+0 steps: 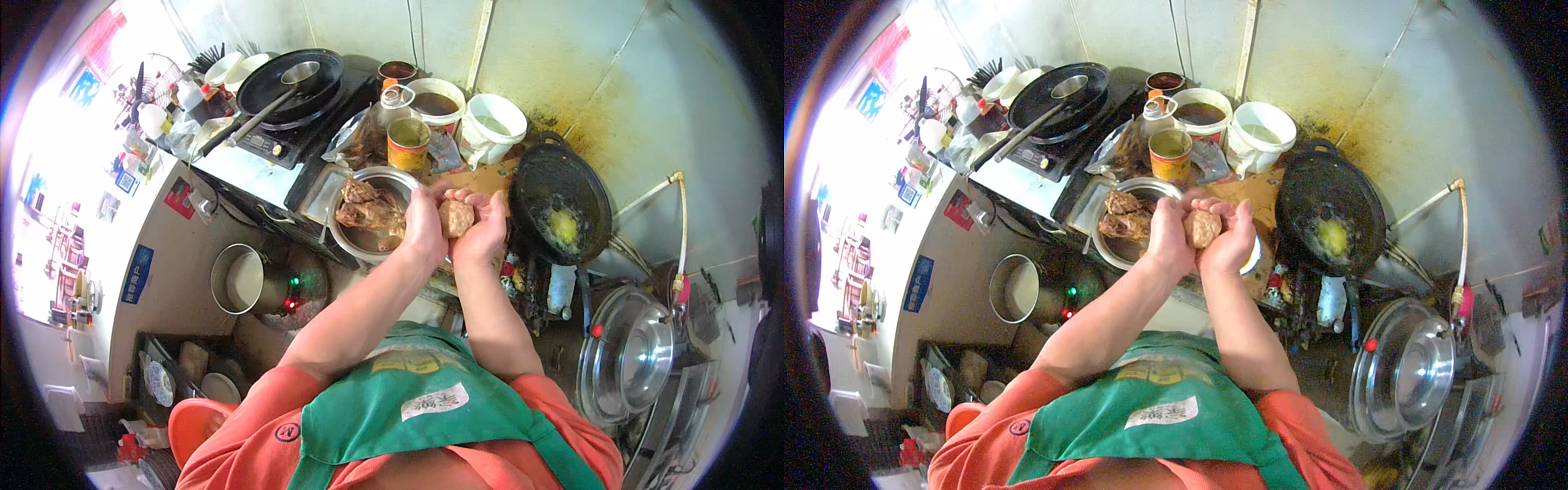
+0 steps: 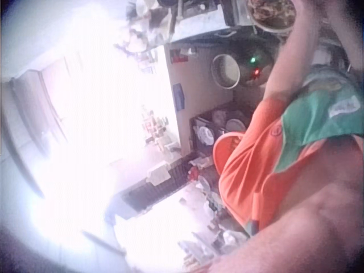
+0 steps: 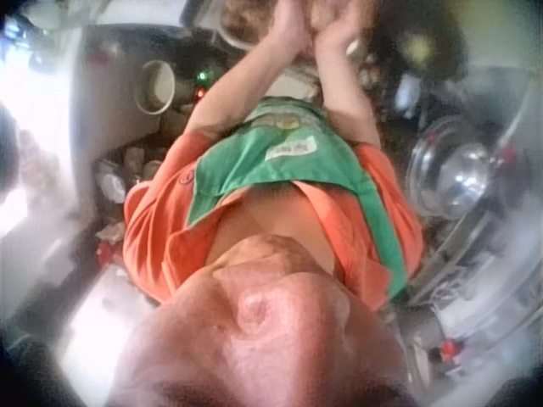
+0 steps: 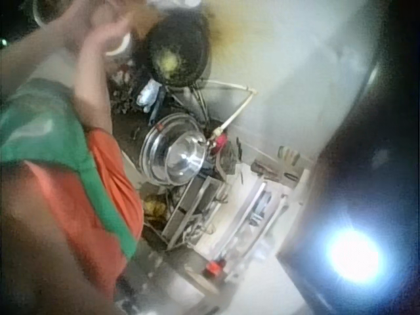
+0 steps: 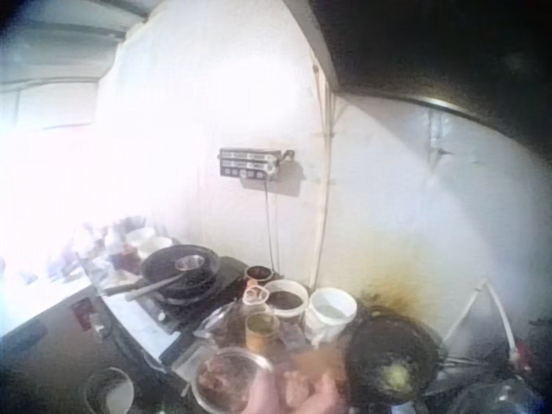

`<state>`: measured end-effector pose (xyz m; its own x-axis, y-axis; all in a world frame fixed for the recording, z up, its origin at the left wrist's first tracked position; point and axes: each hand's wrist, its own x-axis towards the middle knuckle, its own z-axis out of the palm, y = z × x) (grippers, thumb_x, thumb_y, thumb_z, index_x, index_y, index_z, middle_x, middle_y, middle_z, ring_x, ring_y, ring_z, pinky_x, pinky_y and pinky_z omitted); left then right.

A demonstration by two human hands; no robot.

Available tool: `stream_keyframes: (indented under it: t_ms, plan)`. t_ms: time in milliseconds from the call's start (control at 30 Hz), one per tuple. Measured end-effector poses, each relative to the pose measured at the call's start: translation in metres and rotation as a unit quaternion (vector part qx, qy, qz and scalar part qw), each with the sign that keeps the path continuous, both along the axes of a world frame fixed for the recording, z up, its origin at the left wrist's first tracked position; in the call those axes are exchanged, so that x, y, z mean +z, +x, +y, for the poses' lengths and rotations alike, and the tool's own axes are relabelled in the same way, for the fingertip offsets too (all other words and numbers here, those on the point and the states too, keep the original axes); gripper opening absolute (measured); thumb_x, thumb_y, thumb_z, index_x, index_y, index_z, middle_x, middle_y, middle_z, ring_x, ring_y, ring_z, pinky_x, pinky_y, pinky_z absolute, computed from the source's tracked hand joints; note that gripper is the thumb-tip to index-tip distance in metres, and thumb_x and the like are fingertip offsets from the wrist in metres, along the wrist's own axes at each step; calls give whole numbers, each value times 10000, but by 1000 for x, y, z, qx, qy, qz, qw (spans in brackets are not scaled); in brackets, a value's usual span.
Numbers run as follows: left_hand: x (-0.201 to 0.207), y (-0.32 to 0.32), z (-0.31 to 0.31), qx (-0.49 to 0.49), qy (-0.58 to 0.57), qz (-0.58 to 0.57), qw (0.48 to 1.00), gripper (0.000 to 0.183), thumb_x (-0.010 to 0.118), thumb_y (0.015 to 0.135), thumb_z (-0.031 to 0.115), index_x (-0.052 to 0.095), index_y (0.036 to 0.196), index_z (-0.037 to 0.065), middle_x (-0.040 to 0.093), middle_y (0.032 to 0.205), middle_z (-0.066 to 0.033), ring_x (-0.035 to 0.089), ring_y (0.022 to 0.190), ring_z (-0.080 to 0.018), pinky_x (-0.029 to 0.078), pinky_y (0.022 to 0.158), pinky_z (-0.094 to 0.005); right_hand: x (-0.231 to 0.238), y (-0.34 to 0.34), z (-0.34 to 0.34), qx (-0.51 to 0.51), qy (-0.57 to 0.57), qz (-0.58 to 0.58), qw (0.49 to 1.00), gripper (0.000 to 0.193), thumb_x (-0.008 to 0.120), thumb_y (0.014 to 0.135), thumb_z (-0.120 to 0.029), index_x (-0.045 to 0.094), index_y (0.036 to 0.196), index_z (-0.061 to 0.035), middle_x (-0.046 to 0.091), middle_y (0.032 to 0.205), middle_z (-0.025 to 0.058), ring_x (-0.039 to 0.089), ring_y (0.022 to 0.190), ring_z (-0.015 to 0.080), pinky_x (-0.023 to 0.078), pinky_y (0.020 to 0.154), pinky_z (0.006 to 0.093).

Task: The person retrieves a bowl of dark liquid and a strainer, then moves to the stove. They repeatedly dip raw meatballs from an orange basin into a small bowl of liquid and drop them into a wok of hot oil. The person uses a strainer to stir the frying meatballs and occasionally checks the oil temperature.

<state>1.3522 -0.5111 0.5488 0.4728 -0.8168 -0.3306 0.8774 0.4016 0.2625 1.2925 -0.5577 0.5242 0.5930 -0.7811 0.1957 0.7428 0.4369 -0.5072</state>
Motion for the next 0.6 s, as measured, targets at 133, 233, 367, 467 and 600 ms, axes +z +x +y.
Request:
stream_keyframes:
  t_ms: [133, 233, 367, 467, 600]
  plan:
    - [-6, -12, 7, 28, 38, -131, 990, 524, 230, 1001, 314, 534, 1280, -10, 611, 1219, -154, 559, 1194, -261, 412, 1068, -421, 2, 7, 8, -97, 10, 152, 983, 432, 428, 1013, -366, 608, 1153, 1, 625, 1180, 145, 564, 1151, 290, 441, 1019, 427]
    - [-13, -9, 2, 127, -23, -259, 957, 543, 217, 1006, 295, 514, 1342, -11, 574, 1313, -176, 504, 1278, -267, 351, 1123, -404, 8, 4, 15, 19, 242, 94, 965, 433, 394, 1018, -369, 554, 1208, -14, 605, 1223, 144, 561, 1175, 292, 441, 1024, 448]
    - [-22, 2, 2, 159, -43, -432, 887, 508, 217, 997, 277, 539, 1277, 1, 561, 1300, -201, 496, 1268, -273, 344, 1117, -401, 12, -3, 14, 2, 246, 69, 967, 363, 400, 1013, -370, 564, 978, -48, 616, 1016, 130, 600, 1003, 313, 470, 946, 471]
    - [-15, -1, 9, 11, -114, -84, 990, 464, 268, 961, 321, 572, 1158, 32, 622, 1137, -152, 583, 1111, -276, 439, 1020, -422, 12, -5, 7, -10, 111, -2, 994, 423, 406, 1009, -389, 527, 771, -60, 594, 763, 131, 600, 849, 331, 501, 817, 503]
    - [8, -18, 15, 14, -42, -12, 999, 452, 249, 951, 321, 558, 1149, 56, 602, 1035, -102, 591, 961, -231, 494, 908, -379, 14, -3, 8, -74, -54, 80, 993, 467, 433, 1002, -409, 618, 894, 7, 678, 934, 191, 620, 1007, 313, 486, 896, 471]
